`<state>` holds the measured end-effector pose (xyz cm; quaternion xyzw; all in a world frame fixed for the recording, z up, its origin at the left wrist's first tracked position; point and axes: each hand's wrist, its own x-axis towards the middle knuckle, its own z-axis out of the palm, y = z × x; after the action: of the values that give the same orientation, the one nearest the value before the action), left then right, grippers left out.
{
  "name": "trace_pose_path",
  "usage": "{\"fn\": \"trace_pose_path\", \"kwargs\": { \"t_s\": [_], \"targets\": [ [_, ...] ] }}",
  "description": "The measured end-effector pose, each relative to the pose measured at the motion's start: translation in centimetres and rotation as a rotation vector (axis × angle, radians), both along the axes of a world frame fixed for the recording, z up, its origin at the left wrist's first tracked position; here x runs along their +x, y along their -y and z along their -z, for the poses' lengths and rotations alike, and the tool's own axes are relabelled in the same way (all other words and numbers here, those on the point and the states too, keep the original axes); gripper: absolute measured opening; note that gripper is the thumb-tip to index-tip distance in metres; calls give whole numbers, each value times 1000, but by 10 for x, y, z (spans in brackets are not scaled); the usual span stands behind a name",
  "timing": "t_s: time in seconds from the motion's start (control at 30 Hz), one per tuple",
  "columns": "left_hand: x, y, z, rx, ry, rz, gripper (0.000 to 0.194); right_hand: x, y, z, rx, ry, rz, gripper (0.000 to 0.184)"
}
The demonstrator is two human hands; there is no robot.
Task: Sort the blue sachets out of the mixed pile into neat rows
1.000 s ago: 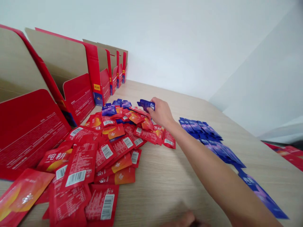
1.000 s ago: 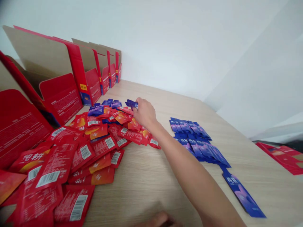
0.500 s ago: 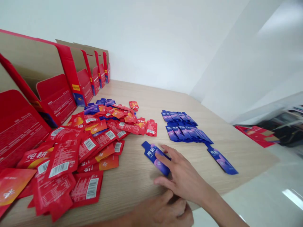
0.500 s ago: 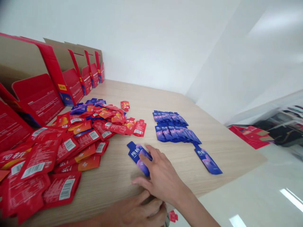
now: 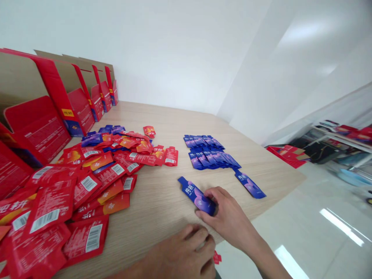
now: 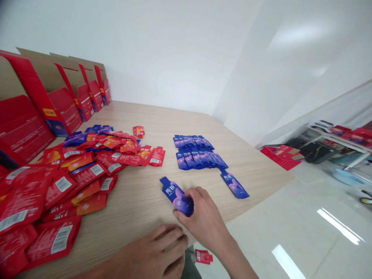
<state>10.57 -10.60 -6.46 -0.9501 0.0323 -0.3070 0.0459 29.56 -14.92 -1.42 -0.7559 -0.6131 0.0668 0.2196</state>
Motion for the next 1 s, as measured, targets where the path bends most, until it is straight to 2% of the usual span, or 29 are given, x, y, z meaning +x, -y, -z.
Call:
{"fn": "trace_pose_path", "kwargs": {
  "t_s": [0.17, 0.37, 0.5, 0.6, 0.83, 1.0],
  "targets": [
    [-4, 0, -12, 30, 22, 18, 10, 25, 20, 7, -29, -24, 184, 34],
    [-2, 1, -13, 60, 44, 27, 11, 64, 32, 22, -32, 240, 398, 45],
    [0, 2, -8, 33, 68, 5, 13, 78, 30, 26, -71, 429, 446, 50],
    [0, 2, -8, 32, 32, 6, 12, 83, 27, 26, -94, 491, 476, 52],
    [1, 0, -6, -2, 21, 21, 10, 93, 23, 22, -111, 501, 539, 58],
    [1, 1, -2, -33, 45, 3, 9, 103, 31, 27, -4, 442, 586, 78]
  ]
}}
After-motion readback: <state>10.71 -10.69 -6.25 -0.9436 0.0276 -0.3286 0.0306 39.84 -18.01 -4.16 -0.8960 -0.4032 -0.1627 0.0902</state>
